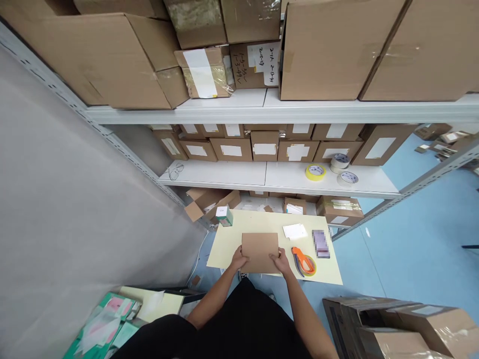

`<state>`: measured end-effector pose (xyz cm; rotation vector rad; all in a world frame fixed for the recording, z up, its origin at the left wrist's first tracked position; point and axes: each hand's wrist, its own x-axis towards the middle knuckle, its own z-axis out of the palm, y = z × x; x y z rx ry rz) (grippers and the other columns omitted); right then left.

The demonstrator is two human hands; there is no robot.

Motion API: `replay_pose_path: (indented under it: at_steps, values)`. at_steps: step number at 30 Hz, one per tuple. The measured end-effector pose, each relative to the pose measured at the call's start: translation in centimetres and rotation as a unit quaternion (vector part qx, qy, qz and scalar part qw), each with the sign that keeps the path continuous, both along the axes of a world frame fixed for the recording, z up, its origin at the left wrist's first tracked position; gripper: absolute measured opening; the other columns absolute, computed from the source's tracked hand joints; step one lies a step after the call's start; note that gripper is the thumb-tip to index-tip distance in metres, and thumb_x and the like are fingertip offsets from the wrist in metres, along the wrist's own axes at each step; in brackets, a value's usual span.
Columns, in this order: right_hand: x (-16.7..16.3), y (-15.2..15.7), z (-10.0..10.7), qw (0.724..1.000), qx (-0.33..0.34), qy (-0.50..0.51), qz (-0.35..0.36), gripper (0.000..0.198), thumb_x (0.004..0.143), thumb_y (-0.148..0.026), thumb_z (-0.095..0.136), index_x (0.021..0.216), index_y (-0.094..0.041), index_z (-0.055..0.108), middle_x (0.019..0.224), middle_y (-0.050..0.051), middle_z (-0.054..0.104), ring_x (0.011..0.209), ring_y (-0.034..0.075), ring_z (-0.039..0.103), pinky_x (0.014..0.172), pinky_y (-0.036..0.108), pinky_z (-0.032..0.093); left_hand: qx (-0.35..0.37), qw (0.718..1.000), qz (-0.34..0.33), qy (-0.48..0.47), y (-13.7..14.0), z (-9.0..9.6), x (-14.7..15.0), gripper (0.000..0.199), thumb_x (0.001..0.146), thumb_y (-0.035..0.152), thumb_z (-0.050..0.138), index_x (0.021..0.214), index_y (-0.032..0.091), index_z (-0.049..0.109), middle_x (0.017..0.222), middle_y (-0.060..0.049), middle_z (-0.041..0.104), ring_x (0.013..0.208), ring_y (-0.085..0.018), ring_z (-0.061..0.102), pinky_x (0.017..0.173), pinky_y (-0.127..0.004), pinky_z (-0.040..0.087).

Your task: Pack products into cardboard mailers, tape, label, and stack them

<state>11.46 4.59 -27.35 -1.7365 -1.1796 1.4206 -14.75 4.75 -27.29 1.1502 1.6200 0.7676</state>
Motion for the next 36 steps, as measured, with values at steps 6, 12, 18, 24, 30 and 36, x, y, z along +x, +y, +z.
replay_pose_path:
  at_steps: [6, 12, 18, 24, 30, 36]
  values:
    - [0.8, -0.7, 1.1, 0.993, 0.119, 0.001, -0.026, 0.090, 0.072, -0.042, 0.072, 0.152, -0.020, 0.038, 0.150, 0.016, 0.054, 0.140, 0.032, 0.052, 0.111, 0.046, 0.046, 0.030, 0.997, 0.017, -0.073, 0.1, 2.8, -1.5, 0.103, 0.064, 0.031, 0.088, 0.154, 0.026, 0.038, 0.143, -0.016, 0.058, 0.137, -0.031, 0.055, 0.108, -0.045, 0.049]
    - [0.8, -3.5, 0.8, 0.996, 0.090, -0.006, 0.018, 0.097, 0.069, -0.039, 0.076, 0.157, -0.024, 0.037, 0.152, 0.012, 0.054, 0.140, 0.033, 0.052, 0.112, 0.051, 0.044, -0.004, 0.994, -0.047, -0.099, -1.2, 3.4, -1.4, 0.119, 0.057, 0.033, 0.093, 0.159, 0.025, 0.031, 0.150, -0.018, 0.053, 0.132, -0.033, 0.058, 0.106, -0.045, 0.051]
    - [0.8, -2.4, 3.6, 0.997, 0.067, 0.032, 0.000, 0.085, 0.086, -0.057, 0.063, 0.160, -0.024, 0.036, 0.162, 0.011, 0.044, 0.151, 0.029, 0.038, 0.122, 0.047, 0.035, 0.091, 0.990, -0.094, 0.059, -1.4, 6.3, -1.5, 0.108, 0.071, 0.036, 0.085, 0.163, 0.030, 0.027, 0.165, -0.012, 0.033, 0.152, -0.033, 0.033, 0.121, -0.046, 0.035]
    - [-0.2, -2.5, 4.0, 0.993, 0.071, -0.093, 0.027, 0.068, 0.101, -0.043, 0.029, 0.163, -0.016, 0.027, 0.162, 0.012, 0.043, 0.150, 0.027, 0.041, 0.123, 0.047, 0.033, 0.057, 0.976, -0.144, 0.154, -3.2, 6.0, -0.6, 0.066, 0.078, 0.030, 0.077, 0.141, 0.026, 0.058, 0.172, -0.008, 0.014, 0.153, -0.037, 0.032, 0.122, -0.049, 0.036]
    - [-0.2, -4.2, 2.8, 0.986, 0.112, -0.118, 0.033, 0.069, 0.101, -0.037, 0.025, 0.167, -0.018, 0.017, 0.166, 0.009, 0.038, 0.147, 0.029, 0.044, 0.118, 0.047, 0.041, 0.066, 0.975, -0.123, 0.174, -4.4, 5.8, 0.3, 0.044, 0.081, 0.015, 0.070, 0.123, 0.027, 0.065, 0.170, -0.005, 0.019, 0.144, -0.034, 0.047, 0.117, -0.048, 0.043]
    - [1.3, -3.9, 2.3, 0.983, 0.124, -0.123, 0.063, 0.069, 0.100, -0.042, 0.027, 0.166, -0.022, 0.021, 0.163, 0.008, 0.043, 0.145, 0.029, 0.047, 0.116, 0.046, 0.043, 0.041, 0.975, -0.100, 0.193, -4.1, 6.9, 1.6, 0.028, 0.076, 0.006, 0.068, 0.098, 0.022, 0.068, 0.166, -0.006, 0.030, 0.112, -0.027, 0.069, 0.105, -0.045, 0.052]
